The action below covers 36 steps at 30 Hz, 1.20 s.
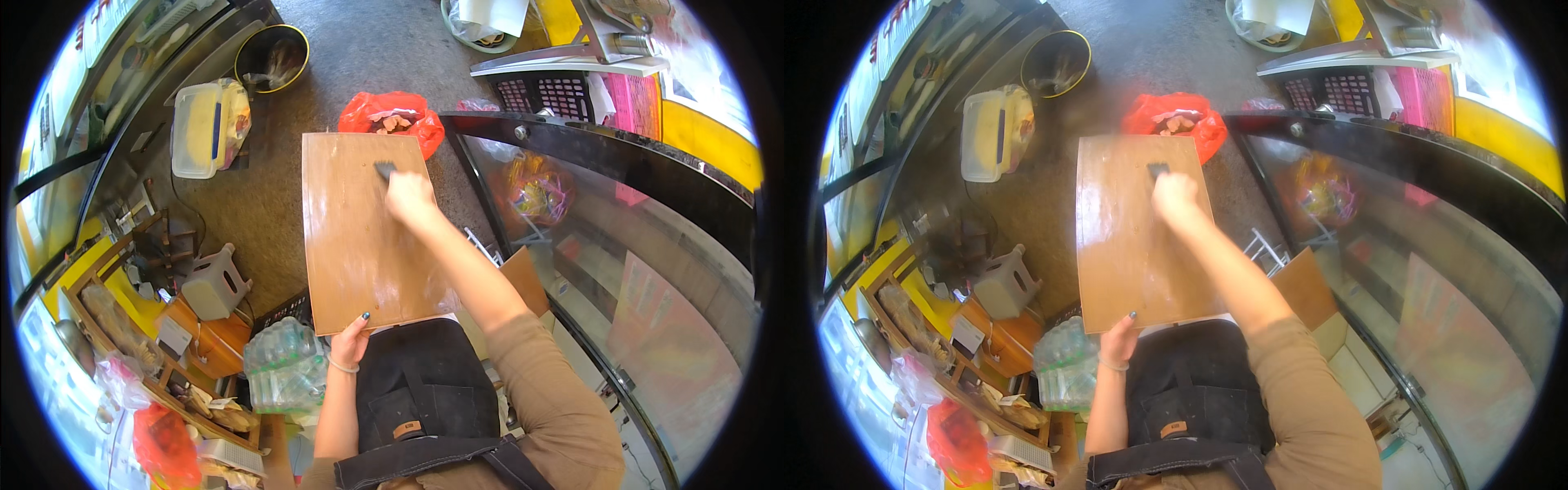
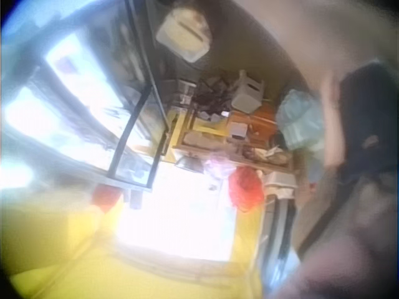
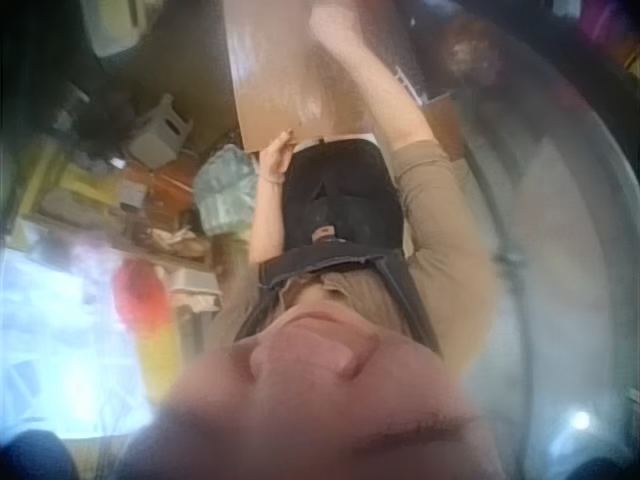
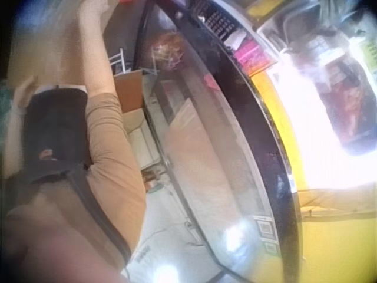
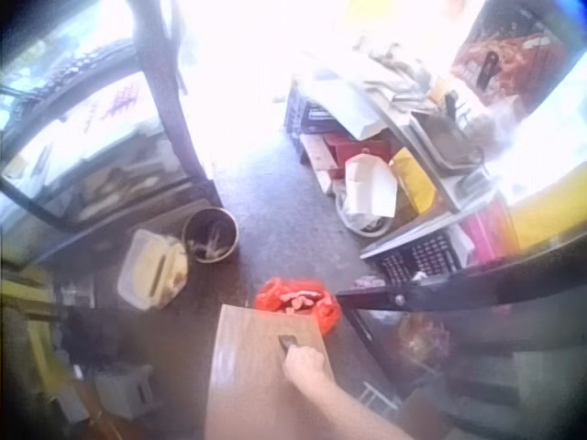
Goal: The person scrapes a brown cutting board with a metal scraper, then wipes it with a tissue. They then pick up a white tray and wipe it with a tissue, followed by scraping it with the metal scraper.
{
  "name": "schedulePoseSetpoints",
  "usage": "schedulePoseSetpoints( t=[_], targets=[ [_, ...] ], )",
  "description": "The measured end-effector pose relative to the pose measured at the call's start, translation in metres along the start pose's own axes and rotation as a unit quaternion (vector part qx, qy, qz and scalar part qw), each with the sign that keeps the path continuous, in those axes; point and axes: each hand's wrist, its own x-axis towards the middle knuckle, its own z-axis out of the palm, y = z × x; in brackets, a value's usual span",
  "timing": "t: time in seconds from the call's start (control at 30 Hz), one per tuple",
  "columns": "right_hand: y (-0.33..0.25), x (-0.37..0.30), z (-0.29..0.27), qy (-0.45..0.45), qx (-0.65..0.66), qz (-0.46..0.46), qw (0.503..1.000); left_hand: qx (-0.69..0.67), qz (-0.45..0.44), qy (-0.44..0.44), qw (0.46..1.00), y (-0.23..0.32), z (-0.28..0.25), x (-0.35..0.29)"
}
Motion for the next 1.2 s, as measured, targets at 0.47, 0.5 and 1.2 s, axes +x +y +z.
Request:
schedulePoseSetpoints(
  t=[0.47, 0.5, 1.2],
  targets=[
    [-0.001, -0.059, 0.01, -0.004, -0.007, -0.052, 0.999, 0.009, -0.053, -0.009, 0.999, -0.009, 0.009, 0.005],
    [0.003, -0.027, 0.018, 0.02, 0.001, -0.031, 0.999, 0.005, -0.055, -0.012, 0.998, -0.008, 0.014, -0.001],
    [0.024, 0.081, 0.009, -0.004, 0.084, 0.12, 0.989, 0.053, -0.115, 0.008, 0.992, -0.021, 0.002, -0.017]
  ],
)
